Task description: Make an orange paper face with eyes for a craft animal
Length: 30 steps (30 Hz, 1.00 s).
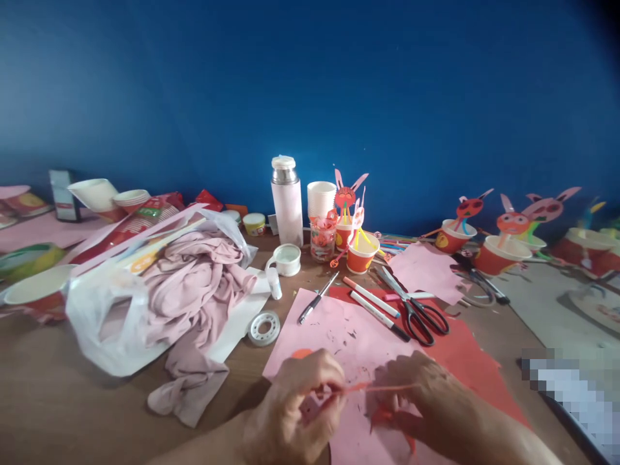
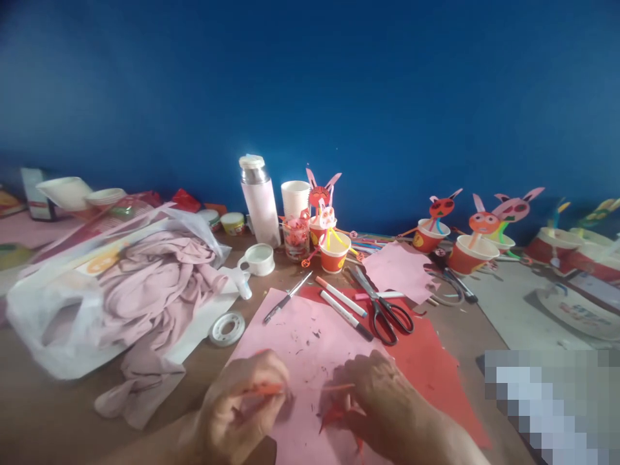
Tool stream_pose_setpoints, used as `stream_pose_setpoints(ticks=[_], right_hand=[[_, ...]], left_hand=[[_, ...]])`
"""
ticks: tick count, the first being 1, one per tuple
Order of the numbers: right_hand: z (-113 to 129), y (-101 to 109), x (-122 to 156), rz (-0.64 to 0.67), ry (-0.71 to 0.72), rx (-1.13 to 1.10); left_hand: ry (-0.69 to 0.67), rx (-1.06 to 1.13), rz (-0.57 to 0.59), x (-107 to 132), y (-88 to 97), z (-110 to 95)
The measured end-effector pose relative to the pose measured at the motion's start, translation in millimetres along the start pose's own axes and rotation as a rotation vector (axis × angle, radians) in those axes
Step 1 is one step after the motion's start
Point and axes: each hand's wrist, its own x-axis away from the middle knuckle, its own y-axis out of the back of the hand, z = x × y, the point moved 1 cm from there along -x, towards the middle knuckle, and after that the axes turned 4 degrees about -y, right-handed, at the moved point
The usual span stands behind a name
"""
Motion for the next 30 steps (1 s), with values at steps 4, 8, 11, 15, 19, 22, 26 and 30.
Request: stream_pose_setpoints(ticks=[4, 8, 11, 15, 19, 22, 26, 30], right_hand=[[-18, -14, 6, -0.131, 0.012, 0.074], [-25, -18, 10, -0.157, 0.013, 0.094], [-15, -12, 9, -0.138, 0.026, 0.016], [-1, -1, 5, -0.046, 0.009, -0.139], [0, 21, 6, 0.01, -0.067, -0.129], [-6, 48, 10, 0.043, -0.176, -0.134], [-12, 89, 5, -0.178, -0.165, -0.212], [4, 124, -29, -0.4, -0.133, -0.159]], left_hand=[[-0.106, -0.062, 0.0, 3, -5.7, 1], [0.085, -0.042, -0.133, 14, -7.9, 11], [0.32, 0.061, -0.161, 21, -9.3, 20], [0.538, 0.163, -0.13, 18, -11.5, 23], [0.689, 0.232, -0.15, 3, -11.5, 14], [0.751, 0.274, -0.164, -9, -8.9, 9], [0.789, 0.281, -0.191, -16, -5.1, 12], [0.793, 0.317, -0.189, -17, -3.9, 16]])
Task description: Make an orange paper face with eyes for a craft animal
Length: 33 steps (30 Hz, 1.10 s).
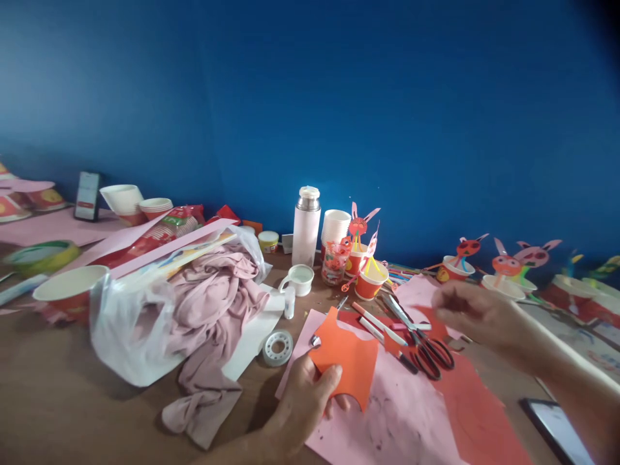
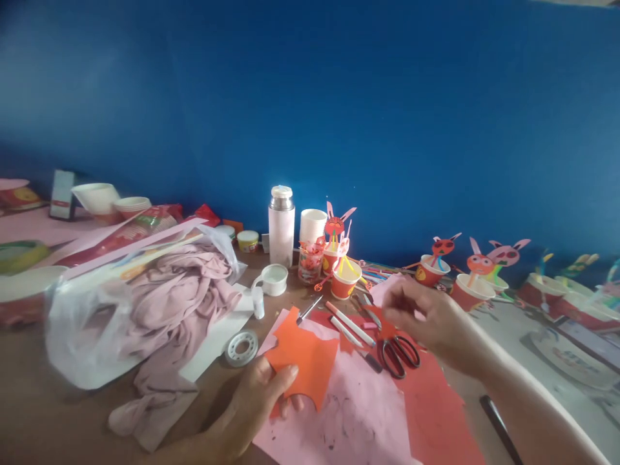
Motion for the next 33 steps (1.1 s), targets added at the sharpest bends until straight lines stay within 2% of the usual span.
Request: stream_pose_setpoints(ticks=[4, 7, 10, 14, 19, 25, 33], right_hand=[[47, -1, -51, -0.261, 0.099, 0.337], [74, -9, -86, -0.328, 0.091, 0.495], [88, -21, -115, -0.338, 0.03, 0.616], [94, -44, -135, -0.306, -0.014, 0.728], [92, -65, -144, -0.182, -0.036, 0.819], [85, -76, -151, -0.055, -0.039, 0.887], [79, -86, -155, 0.059, -0.039, 0.946]], left_hand=[[-0.007, 0.002, 0.014, 1, 1.8, -2], [-0.033, -0.002, 0.025, 1, 4.0, -4], [-0.033, -0.002, 0.054, 0, 5.6, -5], [0.0, -0.022, 0.06, 1, 5.9, -7], [0.01, -0.059, 0.078, 2, 6.1, -6], [0.074, -0.071, 0.032, 0, 7.7, -5], [0.069, -0.042, 0.063, -3, 7.1, 1]])
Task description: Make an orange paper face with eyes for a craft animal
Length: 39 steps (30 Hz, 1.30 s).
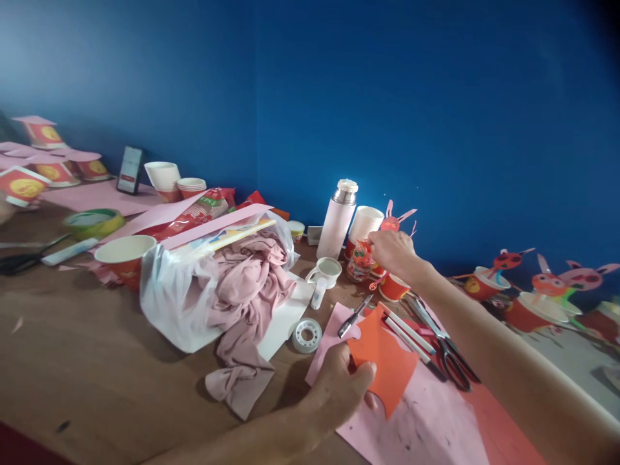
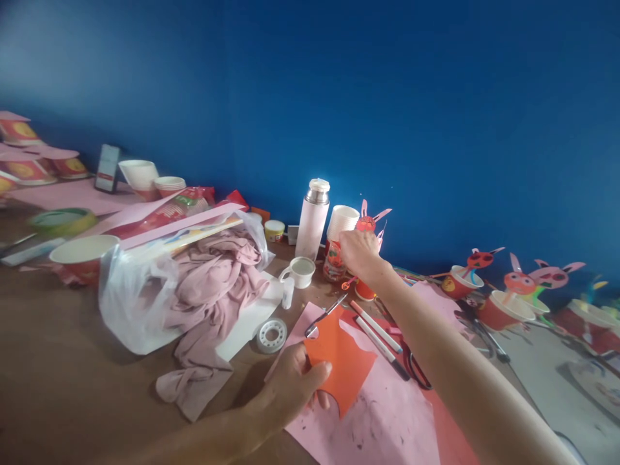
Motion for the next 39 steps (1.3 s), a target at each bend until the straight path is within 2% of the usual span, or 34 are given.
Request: stream_pose_setpoints(ticks=[6, 16, 24, 30, 39], right_hand=[[1, -2, -2, 0.049, 0.01, 0.004], [-1, -5, -5, 0.154, 0.086, -0.097], [2, -5, -8, 0.217, 0.036, -0.143], [1, -5, -5, 0.153, 0.038, -0.163], [3, 2, 6, -0.07, -0.021, -0.217]], left_hand=[[0.018, -0.034, -0.035, -2, 0.9, 2], [0.027, -0.019, -0.022, 0, 3.3, -1], [0.033, -0.029, -0.016, -2, 3.6, -1], [0.028, 0.019, -0.003, -3, 3.2, 0], [0.046, 0.009, -0.029, -3, 3.5, 0]])
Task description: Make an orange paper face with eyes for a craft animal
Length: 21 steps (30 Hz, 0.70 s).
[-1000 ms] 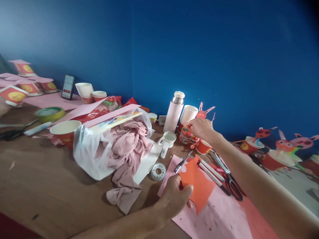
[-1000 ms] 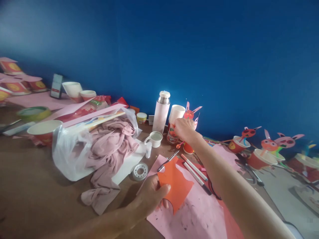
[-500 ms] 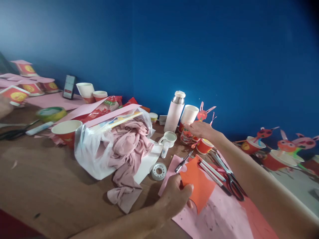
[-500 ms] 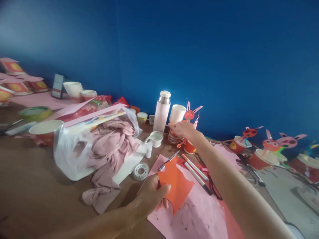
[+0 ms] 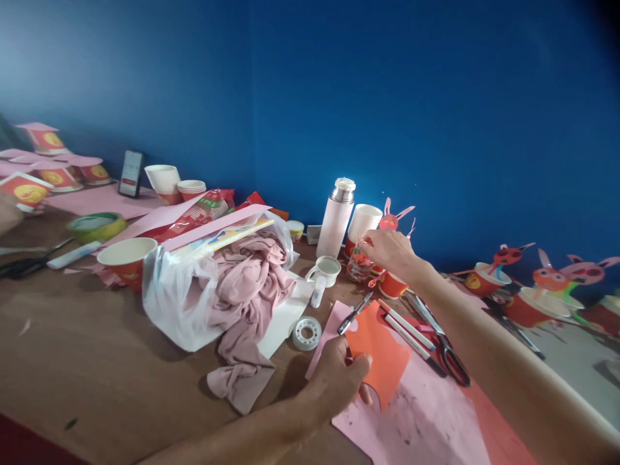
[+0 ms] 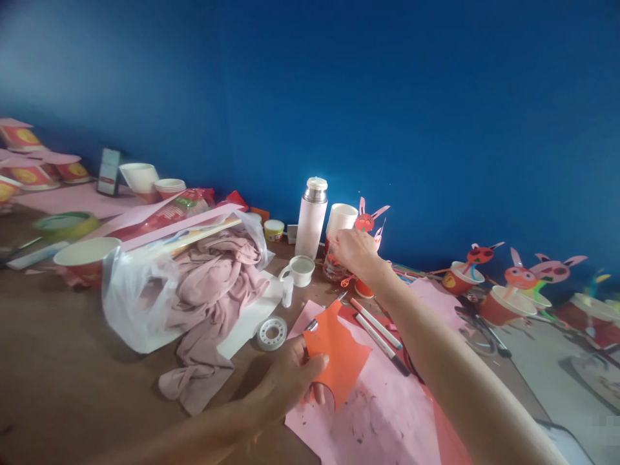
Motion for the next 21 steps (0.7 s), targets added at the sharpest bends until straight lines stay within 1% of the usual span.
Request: stream_pose_setpoints(ticks=[3, 5, 7, 9, 11, 12, 14, 16, 18, 21], right_hand=[[0, 10, 11, -0.107, -0.007, -0.042], [-3, 17, 26, -0.183, -0.004, -0.077], [-12, 21, 44, -0.251, -0.003, -0.115], [-25, 16, 64, -0.277, -0.007, -0.157], [-42, 4, 84, -0.245, -0.012, -0.206], [-51, -4, 92, -0.215, -0.039, -0.261], [-70, -24, 109, -0.167, -0.055, -0.285], [-84, -44, 124, -0.122, -0.078, -0.287], [-92, -62, 137, -0.094, -0.083, -0.284], [-93, -83, 151, -0.076, -0.048, -0.267]], left_hand=[[-0.038, 0.019, 0.005, -1, 1.8, 2], [-0.065, 0.041, 0.004, -1, 3.3, 1], [-0.09, 0.092, -0.016, 0, 5.1, -3], [-0.115, 0.156, -0.042, 1, 7.1, -7], [-0.152, 0.197, -0.048, 2, 8.8, -12], [-0.17, 0.208, -0.045, 2, 9.4, -14], [-0.203, 0.222, -0.048, 2, 10.3, -17], [-0.233, 0.23, -0.075, 2, 11.2, -19], [-0.25, 0.221, -0.133, 3, 12.8, -21], [-0.317, 0.209, -0.228, 3, 17.7, -24]])
